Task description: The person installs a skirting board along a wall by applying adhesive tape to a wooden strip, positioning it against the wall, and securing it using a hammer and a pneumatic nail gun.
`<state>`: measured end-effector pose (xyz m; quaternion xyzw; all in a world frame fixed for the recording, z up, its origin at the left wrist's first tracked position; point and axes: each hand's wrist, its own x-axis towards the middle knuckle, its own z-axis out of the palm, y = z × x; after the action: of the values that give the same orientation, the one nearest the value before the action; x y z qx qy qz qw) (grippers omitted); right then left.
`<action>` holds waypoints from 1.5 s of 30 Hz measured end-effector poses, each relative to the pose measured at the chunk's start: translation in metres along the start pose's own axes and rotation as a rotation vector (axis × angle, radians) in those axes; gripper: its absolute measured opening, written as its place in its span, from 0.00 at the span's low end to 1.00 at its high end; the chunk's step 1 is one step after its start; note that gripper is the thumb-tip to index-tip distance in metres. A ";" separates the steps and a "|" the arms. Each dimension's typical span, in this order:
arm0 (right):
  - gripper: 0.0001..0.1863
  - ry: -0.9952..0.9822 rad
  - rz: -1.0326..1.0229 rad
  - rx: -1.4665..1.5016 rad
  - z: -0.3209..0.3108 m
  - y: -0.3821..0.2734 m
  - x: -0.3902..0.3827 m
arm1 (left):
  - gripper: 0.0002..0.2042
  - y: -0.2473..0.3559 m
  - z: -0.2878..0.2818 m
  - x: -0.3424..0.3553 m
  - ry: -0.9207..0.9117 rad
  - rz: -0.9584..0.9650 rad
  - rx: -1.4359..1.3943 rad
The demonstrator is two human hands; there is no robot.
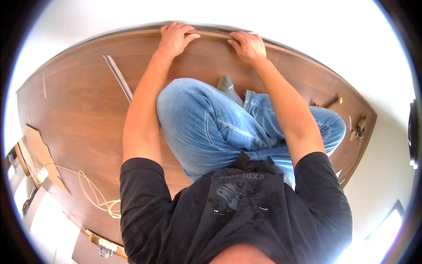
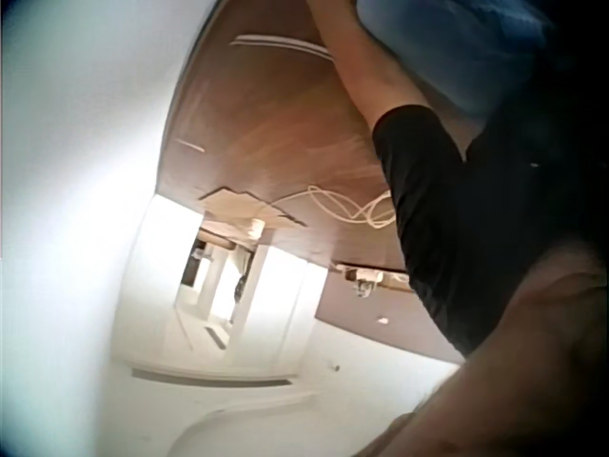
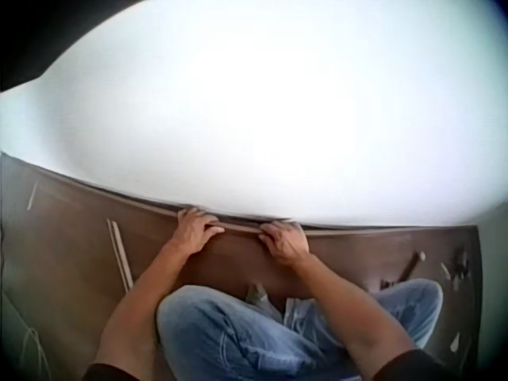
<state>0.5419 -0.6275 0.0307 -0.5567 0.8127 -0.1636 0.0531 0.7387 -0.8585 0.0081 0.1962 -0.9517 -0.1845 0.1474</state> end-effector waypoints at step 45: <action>0.38 0.293 1.091 1.521 0.034 0.051 -0.027 | 0.39 -0.162 -0.068 -0.040 0.863 -0.985 -0.926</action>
<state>0.5163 -0.5931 -0.0203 0.1098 0.6349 -0.6702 0.3682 0.8497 -1.0000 -0.0060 0.5666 -0.4416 -0.5126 0.4704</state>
